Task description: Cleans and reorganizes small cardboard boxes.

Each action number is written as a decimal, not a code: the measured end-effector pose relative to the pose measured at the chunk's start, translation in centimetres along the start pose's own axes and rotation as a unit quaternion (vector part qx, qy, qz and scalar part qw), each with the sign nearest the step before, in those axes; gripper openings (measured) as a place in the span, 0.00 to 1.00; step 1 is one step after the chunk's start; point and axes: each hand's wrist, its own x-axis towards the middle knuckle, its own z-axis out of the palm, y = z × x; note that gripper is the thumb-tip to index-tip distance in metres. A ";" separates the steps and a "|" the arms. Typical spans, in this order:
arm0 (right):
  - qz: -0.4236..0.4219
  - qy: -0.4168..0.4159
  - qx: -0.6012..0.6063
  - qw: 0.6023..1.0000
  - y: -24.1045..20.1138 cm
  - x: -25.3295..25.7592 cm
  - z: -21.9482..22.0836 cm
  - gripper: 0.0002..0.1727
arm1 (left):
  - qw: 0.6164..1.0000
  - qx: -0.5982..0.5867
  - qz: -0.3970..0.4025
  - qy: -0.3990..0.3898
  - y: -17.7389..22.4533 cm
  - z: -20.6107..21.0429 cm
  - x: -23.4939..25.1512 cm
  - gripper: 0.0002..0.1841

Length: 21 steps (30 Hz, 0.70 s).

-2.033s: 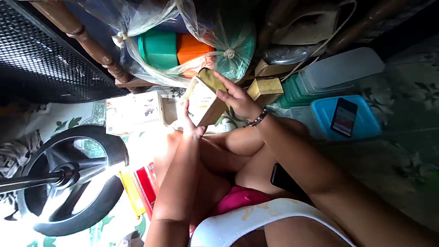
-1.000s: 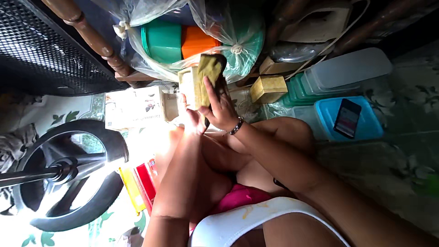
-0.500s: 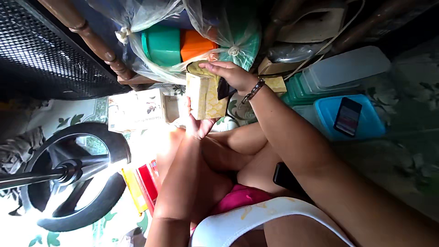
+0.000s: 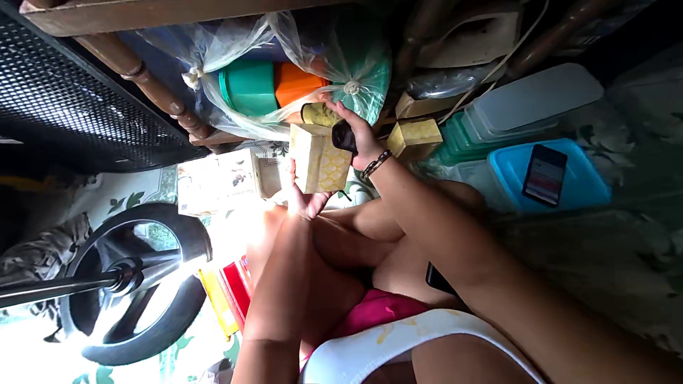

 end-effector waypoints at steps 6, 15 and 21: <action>-0.047 0.041 0.065 0.996 2.5 -0.7 0.4 0.33 | 0.999 -0.022 0.011 0.046 -0.6 -0.5 0.0 0.42; -0.041 0.057 -0.114 0.991 7.8 -4.6 0.3 0.27 | 0.994 -0.062 0.066 0.069 -0.2 -0.4 0.0 0.43; -0.105 0.019 -0.139 0.984 6.9 -5.3 -2.1 0.19 | 0.991 -0.075 0.100 0.055 0.2 -0.2 -0.2 0.43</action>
